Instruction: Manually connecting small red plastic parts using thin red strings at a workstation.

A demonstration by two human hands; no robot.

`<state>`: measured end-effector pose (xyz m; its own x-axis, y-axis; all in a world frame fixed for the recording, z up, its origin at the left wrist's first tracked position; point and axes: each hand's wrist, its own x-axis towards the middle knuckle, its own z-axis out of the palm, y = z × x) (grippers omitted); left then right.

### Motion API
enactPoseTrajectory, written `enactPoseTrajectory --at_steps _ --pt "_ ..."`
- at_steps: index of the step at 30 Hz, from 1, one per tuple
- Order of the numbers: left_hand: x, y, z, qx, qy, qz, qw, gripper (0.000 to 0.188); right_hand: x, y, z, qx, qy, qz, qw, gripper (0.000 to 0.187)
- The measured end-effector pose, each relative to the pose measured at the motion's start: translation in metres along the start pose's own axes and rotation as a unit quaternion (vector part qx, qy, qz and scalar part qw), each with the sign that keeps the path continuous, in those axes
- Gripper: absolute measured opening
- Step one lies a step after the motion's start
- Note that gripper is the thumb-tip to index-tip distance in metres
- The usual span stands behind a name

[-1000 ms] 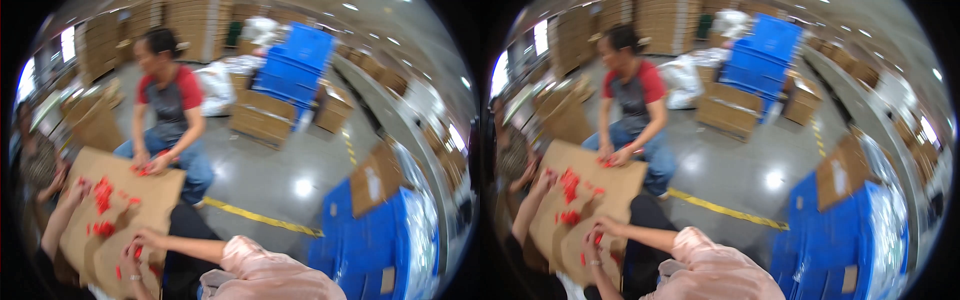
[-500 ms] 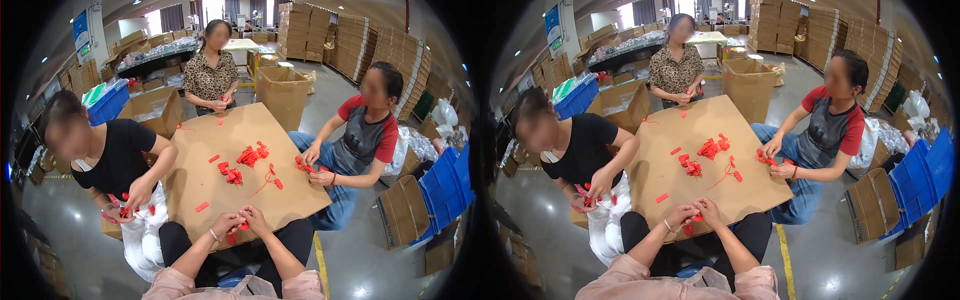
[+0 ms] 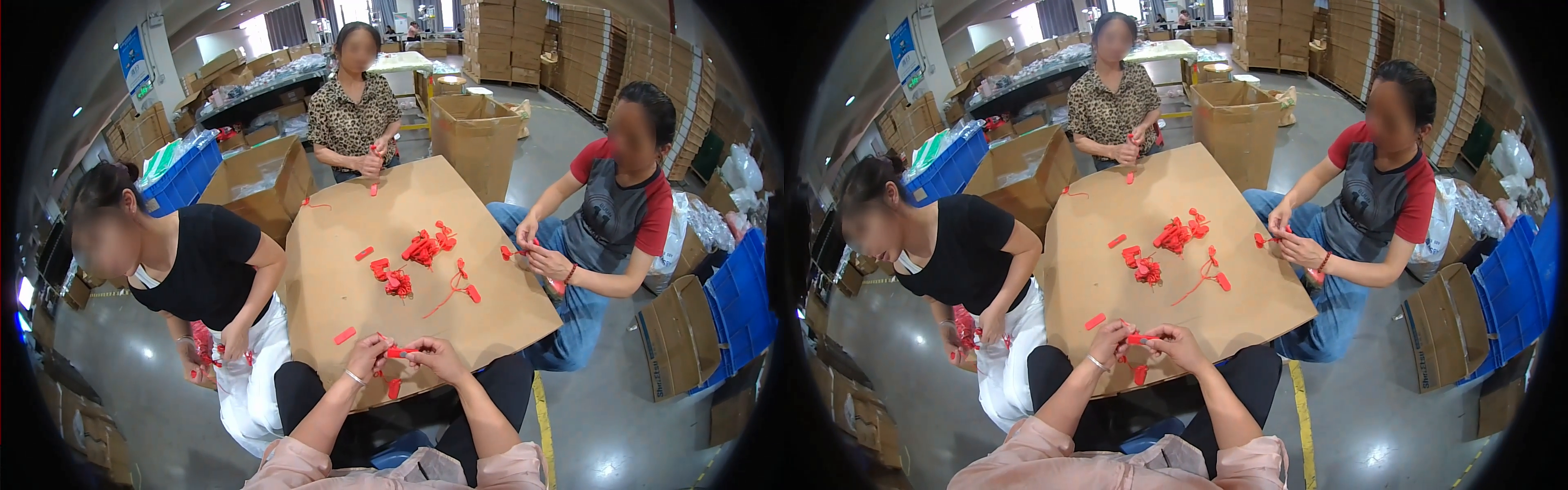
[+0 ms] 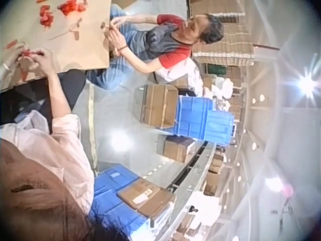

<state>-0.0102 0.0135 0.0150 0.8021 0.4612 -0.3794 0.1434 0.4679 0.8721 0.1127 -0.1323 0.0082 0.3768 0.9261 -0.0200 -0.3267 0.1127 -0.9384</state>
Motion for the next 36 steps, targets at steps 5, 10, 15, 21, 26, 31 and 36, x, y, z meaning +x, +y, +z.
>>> enactPoseTrajectory --at_steps 5,10,15,21,26,31,36 --pt "-0.004 0.002 -0.007 0.018 -0.117 -0.131 0.984 0.013 -0.009 -0.006 -0.01 -0.049 -0.041 0.009 0.998 0.015" --pt "-0.004 0.001 -0.008 0.125 -0.155 -0.089 0.976 0.014 -0.012 -0.007 -0.015 -0.081 -0.057 0.033 0.995 0.014" --pt "-0.008 0.008 -0.028 0.211 -0.087 -0.062 0.972 0.015 0.003 -0.008 -0.001 -0.173 -0.09 0.026 0.98 0.011" --pt "0.009 -0.025 -0.012 0.188 -0.037 0.02 0.981 0.02 -0.005 0.013 -0.014 -0.478 0.078 -0.149 0.862 0.007" --pt "-0.016 -0.026 0.01 0.01 -0.092 0.037 0.995 0.013 0.007 0.028 -0.001 -0.191 0.189 -0.108 0.957 0.01" --pt "-0.019 -0.022 -0.006 -0.141 -0.051 -0.021 0.988 0.012 -0.002 0.002 0.004 0.168 0.04 0.012 0.985 0.01" --pt "-0.023 -0.009 -0.009 0.005 -0.048 0.012 0.999 0.015 -0.003 -0.003 0.003 -0.129 -0.005 -0.017 0.991 0.004"
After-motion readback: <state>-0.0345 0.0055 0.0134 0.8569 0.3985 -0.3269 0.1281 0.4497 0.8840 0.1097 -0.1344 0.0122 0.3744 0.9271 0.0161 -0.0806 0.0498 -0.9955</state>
